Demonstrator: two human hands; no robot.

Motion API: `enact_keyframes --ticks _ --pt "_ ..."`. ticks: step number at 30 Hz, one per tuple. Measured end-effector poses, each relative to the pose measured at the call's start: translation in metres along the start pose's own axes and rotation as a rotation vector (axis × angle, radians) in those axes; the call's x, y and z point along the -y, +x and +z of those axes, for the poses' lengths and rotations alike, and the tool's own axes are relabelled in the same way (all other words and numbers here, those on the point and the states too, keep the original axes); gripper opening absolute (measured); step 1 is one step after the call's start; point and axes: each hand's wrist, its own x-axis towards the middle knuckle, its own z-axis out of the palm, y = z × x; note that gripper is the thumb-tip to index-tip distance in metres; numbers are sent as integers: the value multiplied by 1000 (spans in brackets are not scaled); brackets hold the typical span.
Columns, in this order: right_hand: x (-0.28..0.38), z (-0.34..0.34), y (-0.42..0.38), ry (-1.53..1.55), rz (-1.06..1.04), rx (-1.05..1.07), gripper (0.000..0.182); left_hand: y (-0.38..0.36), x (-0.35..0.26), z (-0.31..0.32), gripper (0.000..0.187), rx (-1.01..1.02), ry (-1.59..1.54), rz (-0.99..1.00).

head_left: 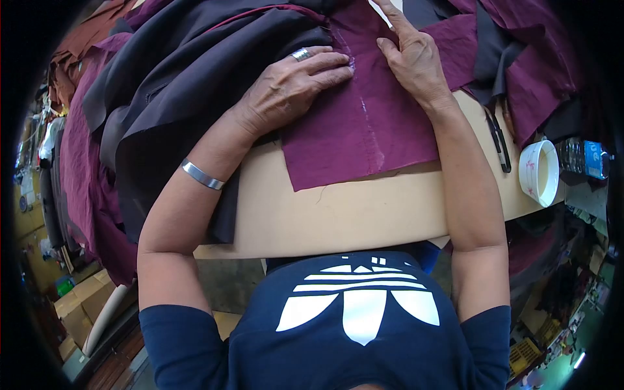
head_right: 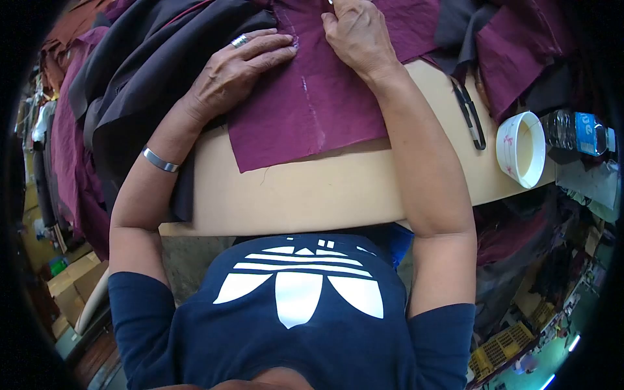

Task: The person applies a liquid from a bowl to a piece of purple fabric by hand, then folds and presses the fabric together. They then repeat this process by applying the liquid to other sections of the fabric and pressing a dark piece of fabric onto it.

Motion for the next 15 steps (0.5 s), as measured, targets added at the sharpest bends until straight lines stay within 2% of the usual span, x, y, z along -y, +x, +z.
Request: enact_keyframes --ticks 2,5,6,9,10,14,15 --pt "5 -2 0 -13 70 41 60 0 0 -2 36 5 -29 28" --pt "0 -2 0 -75 117 101 64 1 -5 2 36 -25 -68 -146" --pt "3 -3 -1 -104 125 123 66 1 -3 2 35 -67 -28 -96" --pt "26 -5 -13 -613 -250 -16 80 1 0 3 36 -97 -135 -77" --pt "25 0 -13 -528 -147 127 92 1 1 4 36 -99 -132 -76" --pt "39 -1 -4 -427 67 332 94 -1 1 6 36 -86 -113 -83" --pt "40 -2 -9 -493 8 280 94 -1 1 6 36 -81 -107 -88"
